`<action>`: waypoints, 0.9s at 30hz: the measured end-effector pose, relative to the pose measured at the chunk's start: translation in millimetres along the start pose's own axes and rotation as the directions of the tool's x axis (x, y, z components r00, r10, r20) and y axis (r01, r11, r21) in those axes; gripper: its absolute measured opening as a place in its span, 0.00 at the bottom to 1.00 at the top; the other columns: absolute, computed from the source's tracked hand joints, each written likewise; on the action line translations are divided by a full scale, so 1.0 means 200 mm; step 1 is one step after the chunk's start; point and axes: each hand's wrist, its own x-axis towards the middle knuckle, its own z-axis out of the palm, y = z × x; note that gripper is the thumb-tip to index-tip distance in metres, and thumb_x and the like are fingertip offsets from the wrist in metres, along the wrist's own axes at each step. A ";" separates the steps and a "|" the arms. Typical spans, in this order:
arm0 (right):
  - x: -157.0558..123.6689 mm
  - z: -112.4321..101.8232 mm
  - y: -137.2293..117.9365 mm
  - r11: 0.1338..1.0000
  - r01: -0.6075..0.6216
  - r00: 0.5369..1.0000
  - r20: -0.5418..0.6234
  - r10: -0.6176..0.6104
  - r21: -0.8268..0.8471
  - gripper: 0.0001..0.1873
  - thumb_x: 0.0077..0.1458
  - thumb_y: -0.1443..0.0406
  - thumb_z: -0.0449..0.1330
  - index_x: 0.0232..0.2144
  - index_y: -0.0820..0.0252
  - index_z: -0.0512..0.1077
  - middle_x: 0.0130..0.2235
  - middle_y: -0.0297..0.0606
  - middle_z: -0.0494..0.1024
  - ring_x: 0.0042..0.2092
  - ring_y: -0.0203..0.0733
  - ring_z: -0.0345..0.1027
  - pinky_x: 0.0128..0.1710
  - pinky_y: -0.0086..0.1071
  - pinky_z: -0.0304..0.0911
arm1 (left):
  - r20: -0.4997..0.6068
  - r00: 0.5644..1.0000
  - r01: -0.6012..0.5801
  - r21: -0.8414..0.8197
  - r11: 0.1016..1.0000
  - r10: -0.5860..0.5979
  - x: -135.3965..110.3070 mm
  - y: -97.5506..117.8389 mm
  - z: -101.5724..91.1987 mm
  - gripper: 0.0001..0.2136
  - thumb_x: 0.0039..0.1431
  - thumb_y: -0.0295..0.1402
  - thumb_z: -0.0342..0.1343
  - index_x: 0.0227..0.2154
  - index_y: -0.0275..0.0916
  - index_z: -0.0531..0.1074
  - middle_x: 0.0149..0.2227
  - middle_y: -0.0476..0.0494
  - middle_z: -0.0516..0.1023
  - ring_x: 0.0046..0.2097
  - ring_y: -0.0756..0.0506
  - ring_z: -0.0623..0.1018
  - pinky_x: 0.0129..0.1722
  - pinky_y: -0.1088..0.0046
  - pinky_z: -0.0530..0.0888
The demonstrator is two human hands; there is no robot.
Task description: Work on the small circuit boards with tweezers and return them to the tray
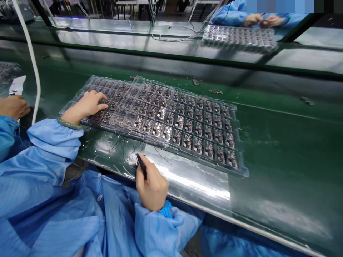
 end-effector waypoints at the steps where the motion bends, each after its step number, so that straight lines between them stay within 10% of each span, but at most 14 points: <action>1: 0.00 0.00 0.00 1.000 -0.005 1.000 -0.001 0.005 0.006 0.14 0.59 0.68 0.57 0.47 0.54 0.74 0.35 0.36 0.83 0.35 0.40 0.79 0.36 0.29 0.73 | 0.009 1.000 -0.007 -0.003 1.000 0.007 0.01 -0.01 0.00 0.20 0.63 0.42 0.51 0.56 0.43 0.67 0.52 0.34 0.68 0.57 0.33 0.66 0.57 0.58 0.62; 9: 0.05 -0.04 -0.06 0.953 -0.259 0.964 0.098 0.246 0.156 0.10 0.60 0.64 0.56 0.41 0.57 0.76 0.29 0.33 0.82 0.32 0.38 0.78 0.34 0.28 0.73 | 0.060 0.998 0.002 -0.079 0.997 0.002 0.11 -0.03 0.01 0.19 0.53 0.41 0.60 0.47 0.42 0.74 0.45 0.37 0.71 0.55 0.32 0.68 0.55 0.56 0.64; 16: 0.03 -0.04 -0.05 0.962 -0.228 0.972 0.096 0.215 0.150 0.12 0.60 0.67 0.55 0.43 0.58 0.75 0.34 0.37 0.83 0.35 0.39 0.79 0.38 0.30 0.73 | -0.143 0.990 -0.057 -0.293 0.954 0.015 0.00 -0.04 0.05 0.13 0.55 0.39 0.57 0.42 0.43 0.70 0.44 0.45 0.75 0.51 0.39 0.71 0.53 0.61 0.68; 24: 0.05 -0.05 -0.07 0.868 -0.395 0.919 0.105 0.381 0.302 0.12 0.61 0.61 0.55 0.41 0.59 0.76 0.29 0.36 0.82 0.31 0.39 0.77 0.33 0.29 0.72 | -0.527 0.846 -0.375 -0.699 0.609 -0.083 -0.37 0.26 -0.06 0.07 0.60 0.39 0.57 0.42 0.57 0.70 0.43 0.70 0.76 0.45 0.47 0.74 0.49 0.62 0.71; 27: 0.05 -0.10 -0.08 0.762 -0.474 0.868 0.089 0.489 0.441 0.16 0.60 0.55 0.55 0.39 0.59 0.76 0.23 0.33 0.79 0.26 0.38 0.73 0.27 0.30 0.69 | -0.439 0.856 -0.517 -0.733 0.442 0.274 -0.54 0.44 -0.05 0.08 0.58 0.32 0.59 0.41 0.49 0.72 0.39 0.58 0.79 0.38 0.48 0.78 0.43 0.65 0.76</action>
